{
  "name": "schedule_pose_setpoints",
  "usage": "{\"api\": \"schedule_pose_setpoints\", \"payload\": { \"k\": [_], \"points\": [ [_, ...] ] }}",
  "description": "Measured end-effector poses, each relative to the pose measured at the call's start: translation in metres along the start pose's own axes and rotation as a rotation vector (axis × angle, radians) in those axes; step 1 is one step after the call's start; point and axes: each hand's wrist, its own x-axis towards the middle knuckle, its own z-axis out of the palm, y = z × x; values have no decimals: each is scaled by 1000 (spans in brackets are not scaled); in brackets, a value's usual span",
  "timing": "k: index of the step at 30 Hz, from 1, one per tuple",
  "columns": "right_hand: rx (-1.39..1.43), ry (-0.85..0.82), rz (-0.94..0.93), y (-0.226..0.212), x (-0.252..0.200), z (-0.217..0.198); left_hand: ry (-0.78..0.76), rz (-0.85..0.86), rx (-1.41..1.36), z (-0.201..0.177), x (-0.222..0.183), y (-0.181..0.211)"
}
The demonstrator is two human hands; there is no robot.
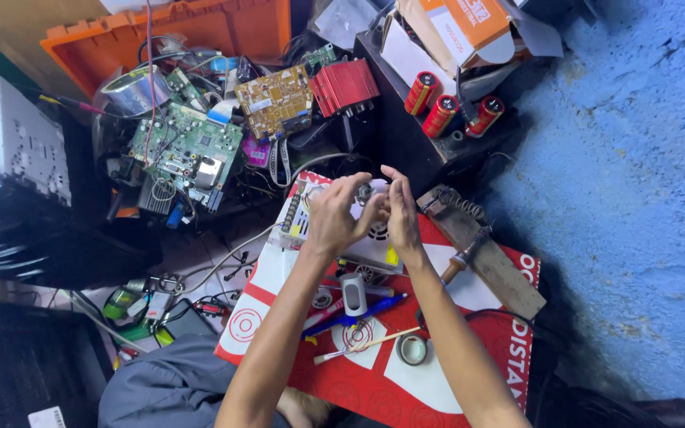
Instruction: The person is inspecting and troubleshooting a small motor component, using a voltage tester to probe different parts of the assembly.
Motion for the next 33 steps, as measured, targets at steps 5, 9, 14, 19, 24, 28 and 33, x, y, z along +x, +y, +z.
{"api": "schedule_pose_setpoints", "payload": {
  "k": [5,9,14,19,24,28,33],
  "points": [
    [-150,-24,-50,-2,12,-6,-76,71,113,4,-11,1],
    [-153,14,-32,-1,6,-5,-133,92,96,-14,-4,15],
    [-22,43,-90,-3,3,5,-29,-37,-18,-36,-8,-13],
    [33,-29,-164,0,4,6,95,-291,14,-57,2,-44],
    [-105,-135,-195,-4,1,7,-43,-787,-287,-66,2,-53],
    [-123,-142,-200,-5,2,6,-125,-818,-284,-67,2,-55],
    [-133,-162,-199,-6,3,6,-371,-619,-311,-79,-1,-62]
  ]
}}
